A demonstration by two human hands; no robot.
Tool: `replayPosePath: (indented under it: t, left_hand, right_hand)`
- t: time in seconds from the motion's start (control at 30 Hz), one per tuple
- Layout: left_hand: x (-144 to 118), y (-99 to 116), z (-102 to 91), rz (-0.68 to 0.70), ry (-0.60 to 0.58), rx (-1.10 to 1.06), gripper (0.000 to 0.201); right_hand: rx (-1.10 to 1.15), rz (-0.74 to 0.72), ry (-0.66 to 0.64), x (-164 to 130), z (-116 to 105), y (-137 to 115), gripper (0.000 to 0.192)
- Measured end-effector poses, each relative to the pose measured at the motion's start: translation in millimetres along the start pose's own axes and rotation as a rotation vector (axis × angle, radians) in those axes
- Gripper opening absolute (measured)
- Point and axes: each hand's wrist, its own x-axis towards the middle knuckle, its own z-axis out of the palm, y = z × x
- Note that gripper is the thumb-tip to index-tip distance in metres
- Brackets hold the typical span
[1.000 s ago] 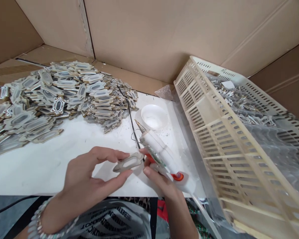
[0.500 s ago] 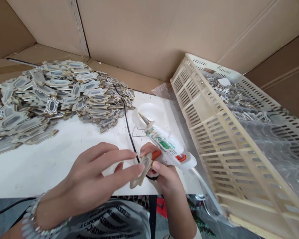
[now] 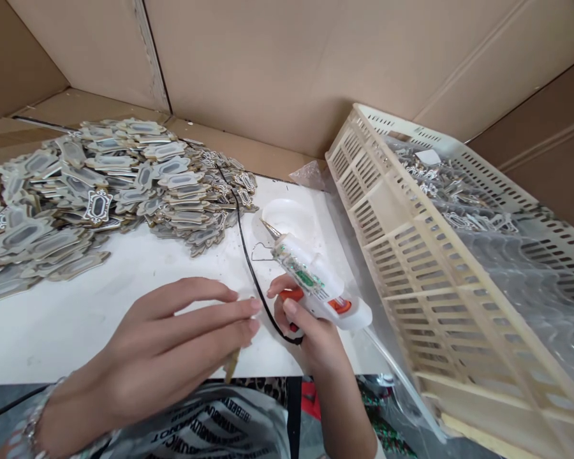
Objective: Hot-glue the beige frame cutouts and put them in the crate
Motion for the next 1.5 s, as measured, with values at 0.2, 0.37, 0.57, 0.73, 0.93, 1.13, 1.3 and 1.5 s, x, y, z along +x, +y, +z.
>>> replayPosePath:
  t: [0.2, 0.37, 0.57, 0.73, 0.93, 1.13, 1.3, 1.5]
  left_hand:
    - [-3.9, -17.9, -10.0, -0.103, 0.076, 0.040, 0.031]
    - [-6.2, -21.9, -8.1, -0.202, 0.147, 0.110, 0.041]
    - [-7.6, -10.3, -11.9, -0.462, 0.218, 0.180, 0.010]
    - [-8.3, -9.9, -14.7, -0.502, 0.228, 0.222, 0.012]
    - [-8.3, -17.2, -15.5, -0.403, 0.264, 0.272, 0.016]
    - [-11.9, -19.1, -19.4, -0.331, 0.268, 0.316, 0.007]
    - [-14.2, -21.2, -19.2, -0.289, 0.257, 0.327, 0.011]
    - [-16.7, -25.9, -18.8, -0.208, 0.255, 0.353, 0.012]
  right_hand:
    - [-0.013, 0.029, 0.037, 0.5, 2.9, -2.2, 0.027]
    - [-0.088, 0.016, 0.049, -1.2, 3.2, -6.0, 0.022]
    - [-0.398, -0.138, -0.006, -0.1, 5.2, -10.5, 0.009]
    - [-0.532, -0.346, -0.079, 1.7, 5.5, -6.6, 0.008]
    - [-0.535, -0.369, -0.204, 1.9, 3.4, -2.8, 0.008]
    - [-0.586, -0.336, -0.224, 1.7, 5.7, -2.1, 0.011]
    - [-0.580, -0.332, -0.220, 2.0, 6.5, -1.2, 0.011]
    - [-0.619, -0.321, -0.214, 1.9, 5.9, -0.1, 0.012]
